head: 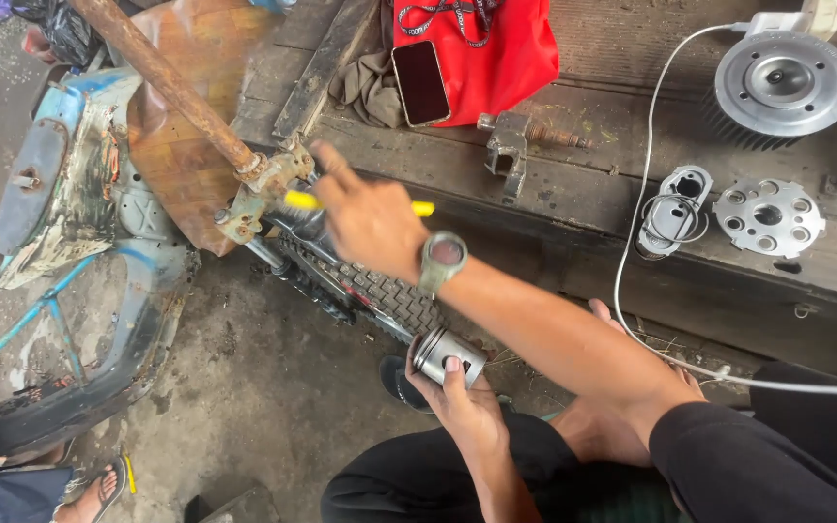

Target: The person sits on the ground and uses a yellow-handled wire brush to scrub a metal piston held in their left hand. They rotate the piston to clean different sides and then place it on a wooden bench next to other engine components.

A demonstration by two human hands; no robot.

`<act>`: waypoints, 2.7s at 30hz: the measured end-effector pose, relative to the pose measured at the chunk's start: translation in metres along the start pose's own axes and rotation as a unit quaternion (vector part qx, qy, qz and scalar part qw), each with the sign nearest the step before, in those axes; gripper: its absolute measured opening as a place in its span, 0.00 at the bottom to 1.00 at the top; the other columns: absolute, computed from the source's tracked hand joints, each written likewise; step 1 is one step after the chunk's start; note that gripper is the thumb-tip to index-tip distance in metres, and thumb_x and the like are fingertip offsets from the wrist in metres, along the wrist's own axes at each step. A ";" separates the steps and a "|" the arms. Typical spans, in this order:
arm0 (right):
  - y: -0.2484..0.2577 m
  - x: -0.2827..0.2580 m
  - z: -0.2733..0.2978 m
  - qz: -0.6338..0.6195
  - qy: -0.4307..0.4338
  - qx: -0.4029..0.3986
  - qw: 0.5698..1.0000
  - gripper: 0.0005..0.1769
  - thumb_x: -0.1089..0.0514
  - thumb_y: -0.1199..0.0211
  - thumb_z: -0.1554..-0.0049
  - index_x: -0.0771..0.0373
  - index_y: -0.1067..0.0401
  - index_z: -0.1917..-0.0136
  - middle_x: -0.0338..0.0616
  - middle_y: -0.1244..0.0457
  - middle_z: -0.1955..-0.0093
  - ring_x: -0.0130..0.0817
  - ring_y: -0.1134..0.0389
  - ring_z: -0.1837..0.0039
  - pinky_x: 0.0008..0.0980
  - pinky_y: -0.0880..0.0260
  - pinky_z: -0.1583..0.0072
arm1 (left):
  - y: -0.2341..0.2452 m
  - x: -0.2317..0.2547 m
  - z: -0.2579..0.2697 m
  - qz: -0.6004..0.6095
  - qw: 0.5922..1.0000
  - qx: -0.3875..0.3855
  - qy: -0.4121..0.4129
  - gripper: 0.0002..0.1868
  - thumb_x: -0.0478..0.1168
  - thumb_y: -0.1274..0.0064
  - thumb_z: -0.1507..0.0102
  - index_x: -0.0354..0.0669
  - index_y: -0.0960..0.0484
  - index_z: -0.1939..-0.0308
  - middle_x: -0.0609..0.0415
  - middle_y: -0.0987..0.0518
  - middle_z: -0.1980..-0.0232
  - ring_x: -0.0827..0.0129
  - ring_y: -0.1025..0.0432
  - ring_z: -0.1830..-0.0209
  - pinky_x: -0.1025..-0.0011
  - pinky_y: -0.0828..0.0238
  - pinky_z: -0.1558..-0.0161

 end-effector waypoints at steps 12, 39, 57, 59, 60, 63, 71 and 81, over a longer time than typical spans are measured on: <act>0.059 -0.106 0.066 -0.147 0.111 -0.137 0.973 0.17 0.66 0.38 0.47 0.64 0.38 0.45 0.48 0.41 0.45 0.42 0.45 0.76 0.40 0.43 0.74 | 0.004 0.017 -0.002 0.066 0.994 -0.070 -0.058 0.29 0.30 0.55 0.36 0.38 0.34 0.28 0.43 0.26 0.32 0.55 0.31 0.33 0.59 0.31 0.37; 0.231 -0.030 0.101 -0.024 0.161 -0.260 0.952 0.04 0.60 0.48 0.40 0.56 0.40 0.51 0.38 0.38 0.57 0.40 0.37 0.62 0.41 0.41 0.53 | -0.083 0.076 0.091 -0.233 0.927 -0.280 -0.092 0.38 0.49 0.41 0.40 0.46 0.35 0.28 0.44 0.26 0.35 0.62 0.28 0.40 0.65 0.25 0.44; 0.264 -0.113 0.089 -0.056 0.250 -0.222 0.941 0.03 0.62 0.42 0.39 0.57 0.35 0.54 0.38 0.38 0.53 0.31 0.37 0.61 0.36 0.49 0.52 | -0.089 0.107 0.129 -0.013 0.949 -0.273 -0.157 0.43 0.48 0.39 0.38 0.40 0.40 0.23 0.43 0.25 0.35 0.62 0.27 0.39 0.67 0.28 0.39; 0.261 -0.111 0.096 -0.058 0.263 -0.228 0.936 0.04 0.62 0.39 0.41 0.57 0.34 0.54 0.39 0.37 0.52 0.32 0.35 0.57 0.37 0.47 0.49 | -0.085 0.110 0.131 -0.002 0.948 -0.273 -0.163 0.42 0.45 0.39 0.37 0.39 0.40 0.22 0.43 0.25 0.34 0.63 0.27 0.39 0.67 0.29 0.38; 0.258 -0.109 0.098 -0.056 0.268 -0.228 0.934 0.06 0.61 0.37 0.44 0.57 0.33 0.54 0.40 0.36 0.51 0.32 0.34 0.54 0.37 0.46 0.47 | -0.085 0.111 0.131 0.003 0.945 -0.281 -0.165 0.42 0.43 0.40 0.37 0.38 0.40 0.22 0.44 0.25 0.33 0.64 0.27 0.39 0.68 0.30 0.37; 0.263 -0.115 0.085 -0.039 0.251 -0.230 0.939 0.04 0.61 0.41 0.39 0.60 0.33 0.49 0.41 0.36 0.50 0.36 0.34 0.51 0.41 0.47 0.47 | -0.084 0.118 0.135 0.010 0.943 -0.279 -0.179 0.41 0.44 0.41 0.37 0.36 0.40 0.23 0.41 0.27 0.31 0.60 0.29 0.34 0.66 0.30 0.35; 0.248 -0.106 0.087 -0.052 0.270 -0.232 0.933 0.06 0.62 0.37 0.42 0.61 0.33 0.52 0.45 0.34 0.47 0.39 0.30 0.48 0.43 0.47 0.47 | -0.077 0.136 0.140 -0.030 0.950 -0.245 -0.190 0.42 0.50 0.42 0.38 0.38 0.40 0.24 0.44 0.27 0.32 0.62 0.29 0.35 0.67 0.29 0.36; 0.258 -0.109 0.088 -0.069 0.259 -0.208 0.941 0.06 0.66 0.37 0.39 0.63 0.34 0.52 0.45 0.33 0.50 0.38 0.31 0.49 0.44 0.44 0.45 | -0.079 0.140 0.151 -0.028 0.941 -0.256 -0.220 0.42 0.50 0.43 0.37 0.36 0.41 0.24 0.42 0.28 0.31 0.61 0.30 0.35 0.67 0.31 0.33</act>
Point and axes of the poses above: each hand's wrist, its own z-axis away from the middle knuckle, its own y-axis out of the back of the hand, x = y × z, the point moved 8 cm from there along -z, towards the middle knuckle
